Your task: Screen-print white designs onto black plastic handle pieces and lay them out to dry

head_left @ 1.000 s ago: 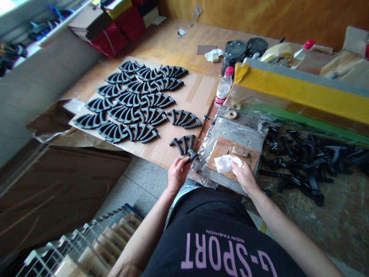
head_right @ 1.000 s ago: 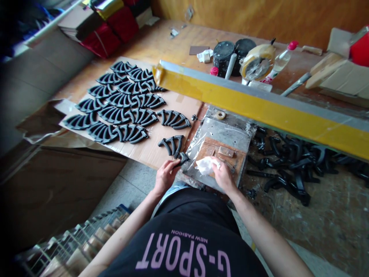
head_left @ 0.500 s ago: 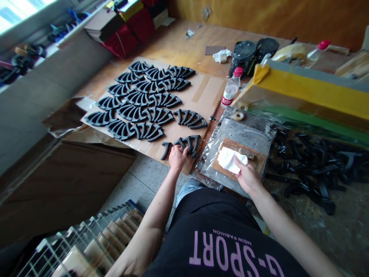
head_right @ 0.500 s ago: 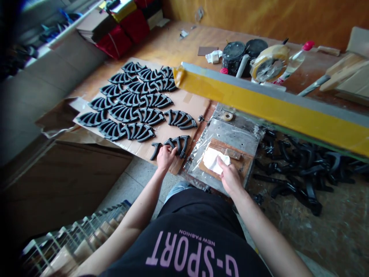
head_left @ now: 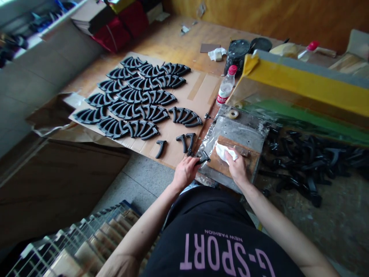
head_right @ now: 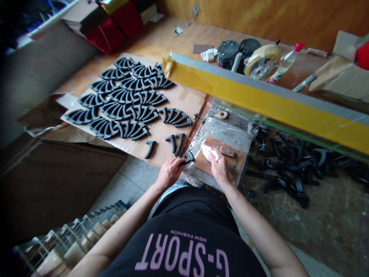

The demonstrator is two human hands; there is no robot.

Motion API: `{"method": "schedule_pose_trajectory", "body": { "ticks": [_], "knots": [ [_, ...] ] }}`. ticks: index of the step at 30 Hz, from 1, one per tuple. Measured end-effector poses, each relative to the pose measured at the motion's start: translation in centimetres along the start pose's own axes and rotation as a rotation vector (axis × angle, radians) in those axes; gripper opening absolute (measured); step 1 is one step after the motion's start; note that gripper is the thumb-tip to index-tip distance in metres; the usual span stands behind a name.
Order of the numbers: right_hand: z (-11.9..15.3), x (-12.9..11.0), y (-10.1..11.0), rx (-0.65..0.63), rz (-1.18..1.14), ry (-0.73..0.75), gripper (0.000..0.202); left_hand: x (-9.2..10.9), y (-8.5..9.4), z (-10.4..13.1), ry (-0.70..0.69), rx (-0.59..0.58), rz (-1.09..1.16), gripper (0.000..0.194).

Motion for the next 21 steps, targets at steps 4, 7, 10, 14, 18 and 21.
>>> {"method": "schedule_pose_trajectory", "body": {
  "ticks": [4,7,10,14,18,21],
  "knots": [
    [0.7,-1.2,-0.7,-0.241,0.348,0.344,0.034,1.4,-2.2,0.6,-0.111,-0.114,-0.091,0.024],
    [1.6,-1.4,-1.8,-0.438,0.475,0.548,0.050,1.3,-2.6,0.5,-0.119,-0.134,-0.118,0.024],
    [2.2,-0.5,-2.8,-0.540,0.579,0.656,0.053,1.3,-2.4,0.4,-0.117,-0.151,-0.119,0.023],
    [3.1,0.8,-2.1,-0.582,0.652,0.699,0.056,1.5,-2.4,0.4,-0.113,-0.154,-0.123,0.024],
    [3.7,0.9,-0.8,-0.625,0.652,0.719,0.057,1.6,-2.5,0.4,-0.127,-0.145,-0.121,0.024],
    [3.2,0.5,-1.2,-0.626,0.634,0.691,0.056,1.6,-2.4,0.3,-0.132,-0.144,-0.127,0.023]
  ]
}}
Point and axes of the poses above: each hand's wrist, its own z-axis away from the middle knuckle, its own y-axis out of the back of the hand, x = y × z, the point moved 2 cm from there along -z, towards the middle knuckle, and after that the axes turned 2 degrees about x, right-handed, at the moved point
